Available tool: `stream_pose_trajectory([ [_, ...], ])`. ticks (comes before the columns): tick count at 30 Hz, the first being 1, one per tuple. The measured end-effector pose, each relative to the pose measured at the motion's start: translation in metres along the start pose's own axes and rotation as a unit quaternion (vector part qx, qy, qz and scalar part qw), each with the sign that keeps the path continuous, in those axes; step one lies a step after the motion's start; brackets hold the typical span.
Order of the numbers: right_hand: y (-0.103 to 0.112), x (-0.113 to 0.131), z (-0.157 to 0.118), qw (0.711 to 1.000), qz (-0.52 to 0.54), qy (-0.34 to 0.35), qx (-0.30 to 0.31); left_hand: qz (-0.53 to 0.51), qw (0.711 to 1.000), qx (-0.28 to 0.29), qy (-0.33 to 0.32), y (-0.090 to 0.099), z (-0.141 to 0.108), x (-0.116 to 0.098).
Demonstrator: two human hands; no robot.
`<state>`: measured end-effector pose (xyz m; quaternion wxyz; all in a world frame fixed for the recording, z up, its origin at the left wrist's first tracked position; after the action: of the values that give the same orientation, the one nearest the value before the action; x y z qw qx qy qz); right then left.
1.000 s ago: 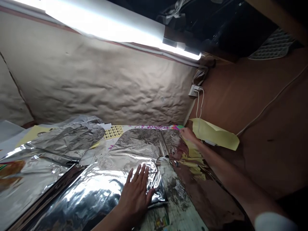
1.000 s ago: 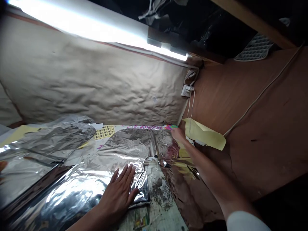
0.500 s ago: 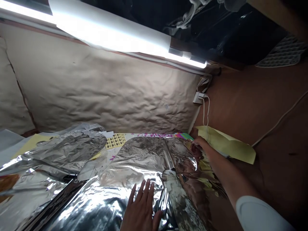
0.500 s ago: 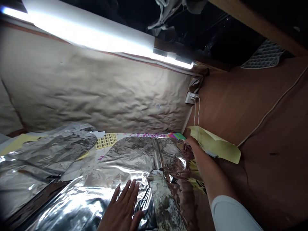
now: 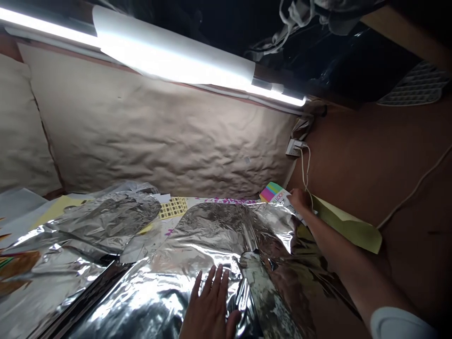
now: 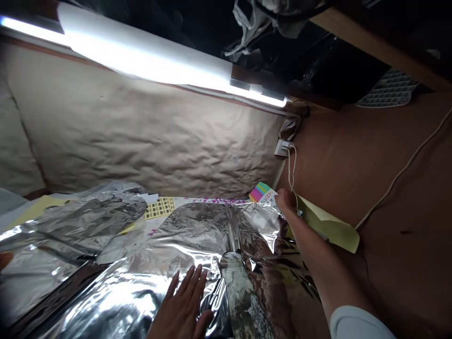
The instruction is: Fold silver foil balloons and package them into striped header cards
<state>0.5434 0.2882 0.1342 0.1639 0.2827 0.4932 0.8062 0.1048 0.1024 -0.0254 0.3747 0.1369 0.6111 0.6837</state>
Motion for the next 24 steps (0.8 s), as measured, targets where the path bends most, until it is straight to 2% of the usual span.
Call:
stream_pose_trajectory([
  [5,0.041,0.032,-0.021,0.993,0.082,0.058,-0.064,-0.020,1.000,0.000,-0.009,0.008,-0.002,0.000],
  [9,0.071,0.059,-0.046,0.968,0.207,0.114,-0.083,-0.060,0.998,-0.005,0.008,0.005,-0.001,-0.001],
  [11,0.081,0.073,-0.066,0.943,0.288,0.152,-0.069,-0.119,0.991,-0.047,0.048,0.015,0.003,0.006],
  [13,0.086,0.089,-0.095,0.907,0.369,0.201,-0.031,-0.247,0.956,-0.123,0.098,0.038,0.008,0.018],
  [14,0.087,0.098,-0.114,0.885,0.405,0.229,-0.007,-0.345,0.917,-0.159,0.120,0.050,0.010,0.025],
  [15,0.087,0.107,-0.135,0.863,0.435,0.258,0.021,-0.461,0.858,-0.178,0.137,0.060,0.012,0.032],
  [17,0.085,0.126,-0.181,0.819,0.475,0.313,0.075,-0.691,0.689,-0.153,0.154,0.072,0.016,0.037],
  [18,0.083,0.136,-0.204,0.800,0.485,0.339,0.103,-0.770,0.608,-0.113,0.156,0.074,0.018,0.033],
  [19,0.080,0.146,-0.225,0.781,0.489,0.363,0.136,-0.822,0.543,-0.071,0.155,0.076,0.019,0.029],
  [20,0.077,0.157,-0.245,0.761,0.491,0.386,0.177,-0.852,0.498,-0.037,0.155,0.077,0.019,0.024],
  [21,0.074,0.166,-0.261,0.740,0.497,0.399,0.216,-0.867,0.472,-0.021,0.156,0.077,0.019,0.023],
  [22,0.072,0.172,-0.272,0.725,0.507,0.398,0.243,-0.874,0.456,-0.033,0.164,0.076,0.019,0.026],
  [23,0.071,0.174,-0.276,0.722,0.529,0.374,0.244,-0.876,0.442,-0.072,0.179,0.075,0.018,0.033],
  [24,0.071,0.170,-0.274,0.729,0.559,0.327,0.221,-0.873,0.427,-0.125,0.198,0.073,0.016,0.043],
])
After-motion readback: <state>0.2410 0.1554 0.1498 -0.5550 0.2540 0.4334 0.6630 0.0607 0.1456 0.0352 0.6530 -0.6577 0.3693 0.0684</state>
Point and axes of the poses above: each hand's wrist, its own z-axis towards the middle knuckle, its own y-axis out of the back of the hand, x = y × z, the point moved 7 cm from there along z, towards the middle knuckle, and after that the axes turned 1 degree about -z, right-handed, at the moved point
